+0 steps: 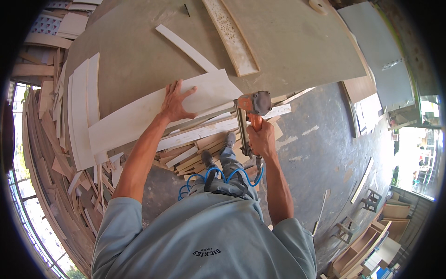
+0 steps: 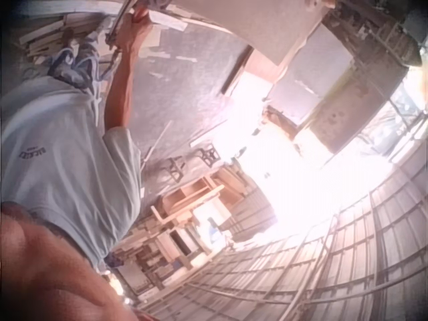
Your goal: The person assembles white-coated wooden boards by aligning them at a right angle, inserting fasteners into a pneumatic nail gun, and driving nails through the joints.
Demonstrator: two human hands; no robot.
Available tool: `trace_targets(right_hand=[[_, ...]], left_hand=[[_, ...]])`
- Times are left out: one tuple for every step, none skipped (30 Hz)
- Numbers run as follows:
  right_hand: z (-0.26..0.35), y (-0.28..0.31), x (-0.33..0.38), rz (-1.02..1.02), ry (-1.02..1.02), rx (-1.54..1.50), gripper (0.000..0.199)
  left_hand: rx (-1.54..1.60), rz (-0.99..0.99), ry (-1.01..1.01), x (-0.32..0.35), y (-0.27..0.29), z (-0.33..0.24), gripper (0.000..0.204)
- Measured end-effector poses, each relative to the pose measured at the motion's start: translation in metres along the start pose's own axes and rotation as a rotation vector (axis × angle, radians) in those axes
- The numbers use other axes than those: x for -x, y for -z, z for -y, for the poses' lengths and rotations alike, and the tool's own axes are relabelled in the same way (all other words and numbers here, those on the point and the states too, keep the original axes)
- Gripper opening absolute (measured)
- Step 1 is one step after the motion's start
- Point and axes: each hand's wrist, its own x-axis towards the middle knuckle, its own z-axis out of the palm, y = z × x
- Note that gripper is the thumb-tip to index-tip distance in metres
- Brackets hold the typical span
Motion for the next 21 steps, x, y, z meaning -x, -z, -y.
trace_targets(right_hand=[[-0.002,0.000,-0.001,0.002,-0.005,0.004,0.025],[-0.004,0.001,-0.002,0.004,-0.010,0.008,0.026],[-0.005,0.001,-0.003,0.005,-0.004,0.021,0.027],[-0.005,0.002,-0.004,0.007,0.001,0.034,0.028],[-0.006,0.002,-0.005,0.008,0.006,0.046,0.029],[-0.004,0.003,-0.005,0.011,0.001,0.050,0.029],[0.000,0.003,-0.004,0.014,-0.004,0.055,0.030],[0.003,0.003,-0.004,0.017,-0.008,0.059,0.031],[0.002,0.003,-0.004,0.015,-0.016,0.051,0.031],[0.001,0.002,-0.004,0.013,-0.024,0.044,0.031],[0.001,0.002,-0.004,0.010,-0.031,0.036,0.031],[0.002,0.002,-0.004,0.013,-0.032,0.037,0.032],[0.005,0.003,-0.003,0.015,-0.034,0.038,0.032],[0.007,0.004,-0.002,0.018,-0.035,0.039,0.033],[0.008,0.003,-0.002,0.013,-0.033,0.050,0.033],[0.009,0.003,-0.001,0.009,-0.032,0.061,0.033],[0.010,0.002,-0.001,0.005,-0.030,0.073,0.034],[0.011,0.002,-0.001,0.005,-0.024,0.078,0.034],[0.012,0.002,-0.001,0.006,-0.017,0.084,0.034],[0.013,0.002,-0.002,0.008,-0.010,0.090,0.035],[0.014,0.003,-0.002,0.012,-0.015,0.099,0.035]], left_hand=[[-0.003,0.001,0.000,0.000,0.000,0.001,0.103],[-0.003,0.004,0.001,0.000,-0.001,0.001,0.103],[-0.003,0.006,0.001,-0.001,-0.001,0.001,0.103],[-0.003,0.008,0.001,-0.001,-0.001,0.001,0.103],[-0.003,0.006,0.001,-0.001,-0.002,0.001,0.103],[-0.004,0.005,0.001,-0.001,-0.002,0.001,0.103],[-0.004,0.004,0.001,-0.001,-0.002,0.001,0.103],[-0.004,0.002,0.002,-0.001,-0.002,0.002,0.103],[-0.002,-0.001,0.001,-0.001,-0.002,0.002,0.103],[-0.001,-0.004,0.001,-0.001,-0.002,0.002,0.102],[-0.001,-0.004,-0.003,-0.001,-0.002,0.001,0.102],[-0.003,-0.002,-0.007,-0.001,-0.001,0.000,0.102],[-0.005,0.000,-0.010,0.000,0.000,0.000,0.102],[-0.007,-0.002,-0.009,-0.001,0.000,0.000,0.102],[-0.008,-0.005,-0.008,-0.001,0.000,0.000,0.101],[-0.010,-0.008,-0.007,-0.001,0.000,0.000,0.101],[-0.008,-0.007,-0.008,-0.001,0.000,-0.001,0.101],[-0.007,-0.004,-0.010,0.001,0.001,-0.002,0.101],[-0.007,-0.001,-0.011,0.001,0.001,-0.002,0.101],[-0.013,-0.003,-0.011,0.001,0.001,-0.002,0.101],[-0.017,-0.006,-0.011,0.000,0.001,-0.001,0.101]])
